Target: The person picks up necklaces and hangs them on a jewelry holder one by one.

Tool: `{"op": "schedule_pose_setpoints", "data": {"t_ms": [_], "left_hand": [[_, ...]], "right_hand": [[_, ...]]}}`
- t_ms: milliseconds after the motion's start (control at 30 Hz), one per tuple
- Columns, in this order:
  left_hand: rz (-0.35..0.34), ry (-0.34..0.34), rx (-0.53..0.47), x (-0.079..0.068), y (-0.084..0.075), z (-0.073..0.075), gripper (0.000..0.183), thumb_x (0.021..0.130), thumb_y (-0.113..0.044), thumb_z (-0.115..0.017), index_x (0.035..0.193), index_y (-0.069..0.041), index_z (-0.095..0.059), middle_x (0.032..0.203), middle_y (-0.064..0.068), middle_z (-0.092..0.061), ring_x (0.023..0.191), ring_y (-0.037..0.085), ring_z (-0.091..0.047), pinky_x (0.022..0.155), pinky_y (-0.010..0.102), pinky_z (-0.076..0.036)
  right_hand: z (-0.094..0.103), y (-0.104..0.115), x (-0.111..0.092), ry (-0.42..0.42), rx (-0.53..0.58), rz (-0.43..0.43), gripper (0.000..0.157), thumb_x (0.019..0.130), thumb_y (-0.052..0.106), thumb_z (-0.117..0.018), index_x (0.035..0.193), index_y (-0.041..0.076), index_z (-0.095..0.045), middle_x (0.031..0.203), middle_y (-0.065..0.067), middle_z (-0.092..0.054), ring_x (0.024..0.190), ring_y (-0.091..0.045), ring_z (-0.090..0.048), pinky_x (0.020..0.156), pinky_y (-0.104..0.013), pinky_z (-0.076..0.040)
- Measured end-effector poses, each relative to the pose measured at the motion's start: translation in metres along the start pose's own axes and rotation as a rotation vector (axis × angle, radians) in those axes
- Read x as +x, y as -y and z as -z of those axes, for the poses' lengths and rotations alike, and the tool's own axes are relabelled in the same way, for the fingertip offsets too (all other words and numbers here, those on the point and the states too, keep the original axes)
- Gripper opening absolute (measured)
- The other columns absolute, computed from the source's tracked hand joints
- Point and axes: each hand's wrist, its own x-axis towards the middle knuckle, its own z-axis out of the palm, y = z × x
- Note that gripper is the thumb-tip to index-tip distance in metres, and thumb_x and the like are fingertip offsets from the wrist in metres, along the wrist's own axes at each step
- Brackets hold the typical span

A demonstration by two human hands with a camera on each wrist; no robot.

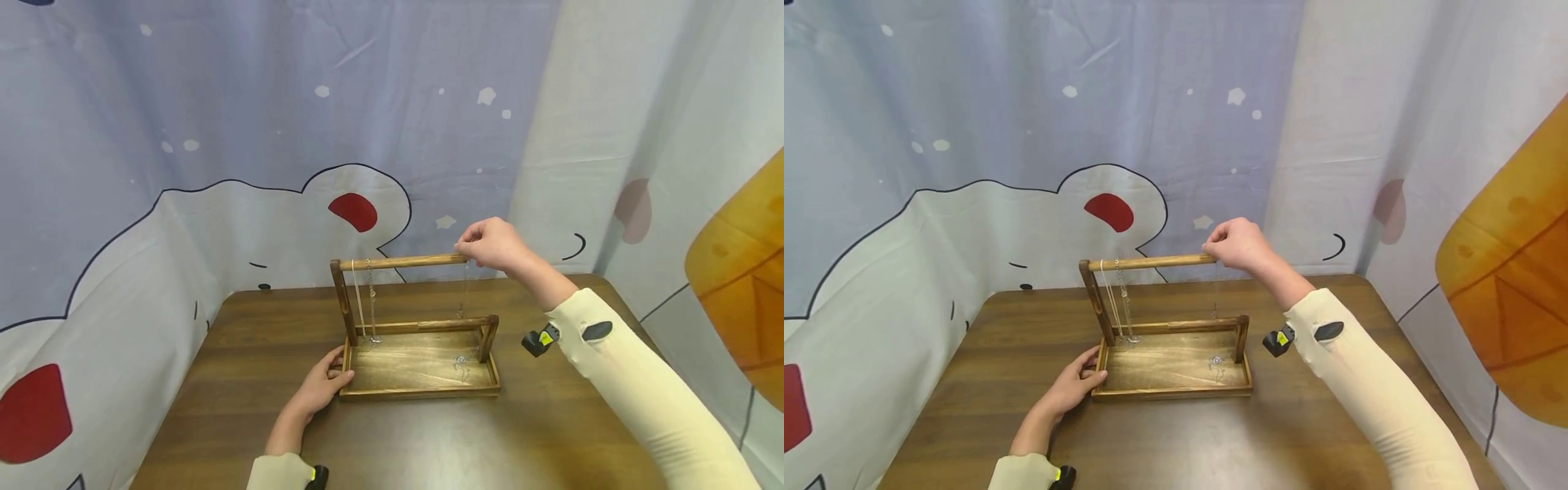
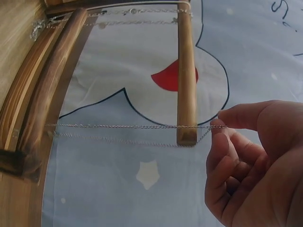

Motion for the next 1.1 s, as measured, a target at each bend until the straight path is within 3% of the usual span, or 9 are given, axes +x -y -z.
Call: {"op": "schedule_pose_setpoints", "data": {"t_ms": [233, 333, 367, 500, 667, 767, 933, 1100], "left_hand": [[-0.022, -0.003, -0.015, 0.002, 0.006, 0.000, 0.078, 0.112, -0.033, -0.074, 0.171, 0.005, -0.039, 0.151, 0.035, -0.055, 0.123, 0.032, -0.070, 0.092, 0.035, -0.061], [-0.012, -0.006, -0.010, 0.001, 0.001, -0.001, 0.074, 0.113, -0.027, -0.072, 0.170, 0.007, -0.039, 0.150, 0.036, -0.055, 0.122, 0.033, -0.069, 0.092, 0.035, -0.061], [0.024, -0.017, -0.014, -0.004, -0.009, -0.003, 0.074, 0.112, -0.024, -0.073, 0.169, 0.008, -0.039, 0.151, 0.037, -0.054, 0.124, 0.035, -0.068, 0.093, 0.036, -0.061], [0.077, -0.042, -0.033, -0.004, -0.016, -0.006, 0.068, 0.112, -0.012, -0.070, 0.170, 0.008, -0.039, 0.155, 0.034, -0.056, 0.128, 0.038, -0.067, 0.097, 0.039, -0.061], [0.083, -0.059, -0.028, -0.005, -0.019, -0.008, 0.066, 0.111, -0.007, -0.069, 0.169, 0.009, -0.040, 0.153, 0.033, -0.058, 0.125, 0.038, -0.068, 0.097, 0.044, -0.061], [0.083, -0.057, -0.021, -0.006, -0.019, -0.008, 0.066, 0.111, -0.008, -0.070, 0.169, 0.009, -0.040, 0.153, 0.033, -0.057, 0.125, 0.038, -0.068, 0.097, 0.044, -0.061], [0.096, -0.051, -0.032, -0.006, -0.019, -0.006, 0.067, 0.112, -0.009, -0.069, 0.170, 0.007, -0.039, 0.156, 0.033, -0.056, 0.128, 0.038, -0.067, 0.099, 0.043, -0.061], [0.105, -0.054, -0.041, -0.006, -0.021, -0.005, 0.068, 0.112, -0.010, -0.069, 0.171, 0.005, -0.039, 0.158, 0.031, -0.056, 0.130, 0.038, -0.067, 0.101, 0.046, -0.061]], "right_hand": [[-0.009, 0.009, 0.004, -0.023, -0.043, 0.020, 0.026, 0.109, 0.023, -0.068, 0.117, 0.005, -0.085, 0.098, -0.007, -0.083, 0.082, -0.018, -0.071, 0.079, -0.035, -0.056], [-0.013, 0.011, 0.006, -0.011, 0.001, 0.005, 0.027, 0.109, 0.022, -0.068, 0.119, 0.004, -0.085, 0.109, -0.011, -0.083, 0.083, -0.016, -0.069, 0.083, -0.036, -0.056], [-0.014, 0.012, 0.006, -0.005, 0.022, -0.001, 0.027, 0.109, 0.021, -0.068, 0.120, 0.004, -0.085, 0.114, -0.012, -0.082, 0.083, -0.016, -0.068, 0.084, -0.036, -0.056], [-0.017, 0.020, 0.004, 0.024, 0.074, -0.003, 0.027, 0.110, 0.022, -0.067, 0.122, 0.004, -0.084, 0.133, -0.017, -0.079, 0.084, -0.015, -0.066, 0.086, -0.036, -0.055], [-0.024, 0.035, 0.004, 0.059, 0.089, 0.024, 0.026, 0.111, 0.022, -0.068, 0.117, 0.003, -0.083, 0.143, -0.017, -0.075, 0.087, -0.017, -0.067, 0.089, -0.037, -0.053], [-0.029, 0.043, 0.004, 0.078, 0.124, 0.041, 0.023, 0.111, 0.020, -0.068, 0.113, 0.002, -0.082, 0.135, -0.016, -0.077, 0.079, -0.016, -0.069, 0.082, -0.034, -0.055], [-0.039, 0.056, 0.004, 0.119, 0.209, 0.059, 0.019, 0.110, 0.015, -0.063, 0.108, 0.002, -0.077, 0.107, -0.008, -0.080, 0.069, -0.015, -0.069, 0.066, -0.028, -0.052], [-0.050, 0.065, 0.005, 0.135, 0.270, 0.067, 0.018, 0.112, 0.015, -0.063, 0.108, 0.003, -0.075, 0.094, -0.003, -0.077, 0.065, -0.015, -0.066, 0.063, -0.026, -0.048]]}}
